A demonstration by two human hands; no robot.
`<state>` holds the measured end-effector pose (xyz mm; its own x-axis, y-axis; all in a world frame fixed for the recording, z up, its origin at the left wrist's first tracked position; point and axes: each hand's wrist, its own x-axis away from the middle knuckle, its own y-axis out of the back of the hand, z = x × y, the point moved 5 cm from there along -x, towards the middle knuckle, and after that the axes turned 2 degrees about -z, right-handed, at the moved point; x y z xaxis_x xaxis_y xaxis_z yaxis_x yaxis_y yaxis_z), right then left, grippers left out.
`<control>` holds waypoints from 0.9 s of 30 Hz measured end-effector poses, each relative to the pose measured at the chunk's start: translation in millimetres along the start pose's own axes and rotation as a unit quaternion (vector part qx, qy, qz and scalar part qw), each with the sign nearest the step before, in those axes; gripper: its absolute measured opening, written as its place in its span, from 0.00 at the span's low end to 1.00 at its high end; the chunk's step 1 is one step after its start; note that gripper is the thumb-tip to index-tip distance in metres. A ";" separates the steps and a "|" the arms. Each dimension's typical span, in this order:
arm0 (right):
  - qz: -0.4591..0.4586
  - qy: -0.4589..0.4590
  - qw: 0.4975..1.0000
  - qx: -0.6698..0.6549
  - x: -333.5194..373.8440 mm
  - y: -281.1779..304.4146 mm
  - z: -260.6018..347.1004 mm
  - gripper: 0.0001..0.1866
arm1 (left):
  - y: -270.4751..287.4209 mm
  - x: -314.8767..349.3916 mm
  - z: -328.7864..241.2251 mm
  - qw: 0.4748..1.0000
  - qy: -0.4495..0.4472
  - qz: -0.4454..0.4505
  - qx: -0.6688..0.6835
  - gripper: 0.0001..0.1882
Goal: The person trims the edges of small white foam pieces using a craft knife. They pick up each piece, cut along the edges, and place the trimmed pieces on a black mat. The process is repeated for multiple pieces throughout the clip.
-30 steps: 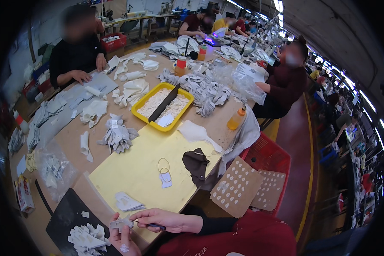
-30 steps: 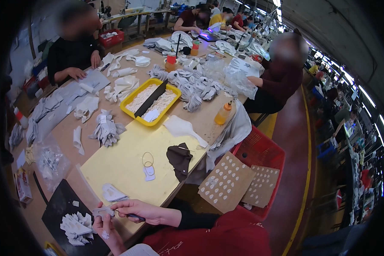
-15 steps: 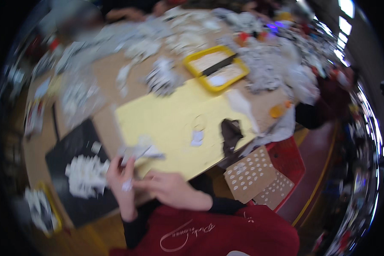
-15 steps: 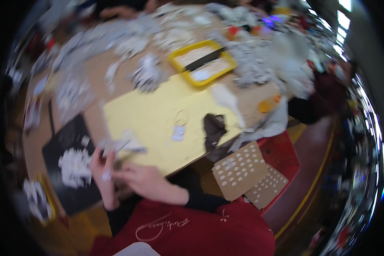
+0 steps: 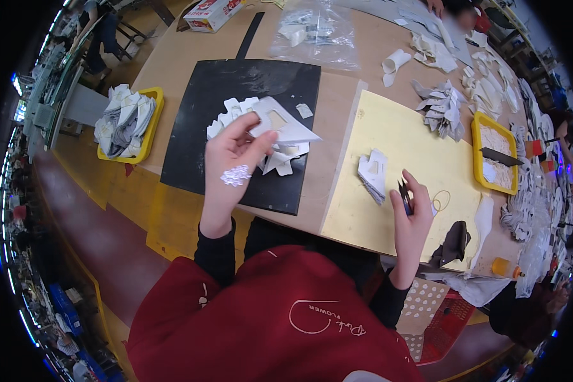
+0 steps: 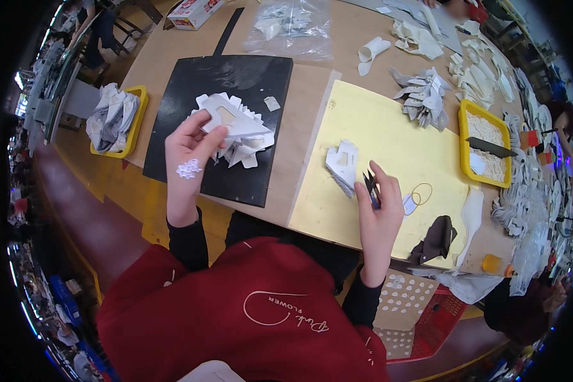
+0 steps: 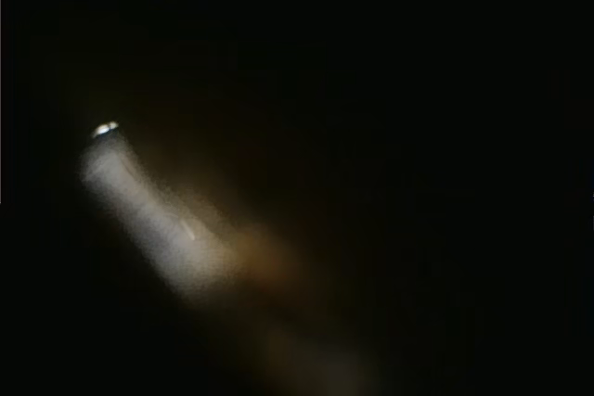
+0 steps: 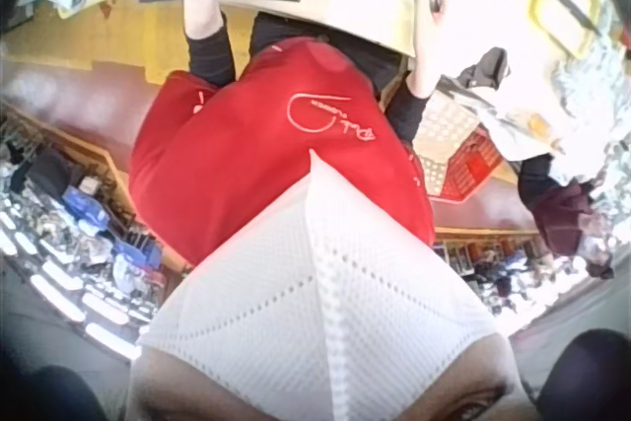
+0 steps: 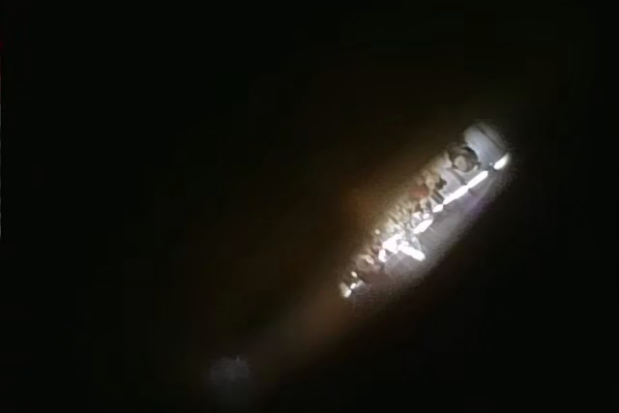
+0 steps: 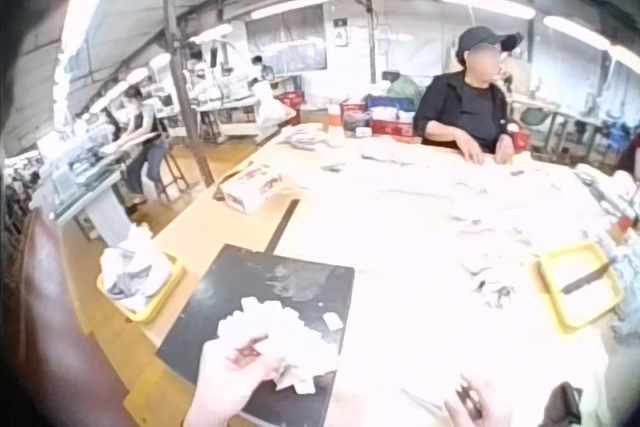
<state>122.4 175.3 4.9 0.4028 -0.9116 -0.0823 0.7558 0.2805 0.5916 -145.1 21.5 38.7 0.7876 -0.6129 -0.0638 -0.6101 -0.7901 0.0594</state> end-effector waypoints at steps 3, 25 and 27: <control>-0.002 0.028 0.996 0.088 -6.8 -25.9 -13.6 0.23 | 20.1 -13.7 7.8 0.999 0.002 -0.031 -0.022 0.16; -0.077 -0.082 0.992 -0.064 13.9 -24.3 -28.4 0.08 | -114.8 54.6 39.2 0.957 -0.056 0.261 -0.109 0.21; -0.124 -0.009 0.991 -0.039 16.8 -17.3 -26.9 0.07 | -126.1 58.2 47.2 0.959 -0.059 0.244 -0.130 0.26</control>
<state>129.9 163.2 -28.4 0.1900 -0.9607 -0.2024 0.8683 0.0682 0.4913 -26.4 85.1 -19.5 0.3896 -0.9179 -0.0757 -0.8490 -0.3898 0.3566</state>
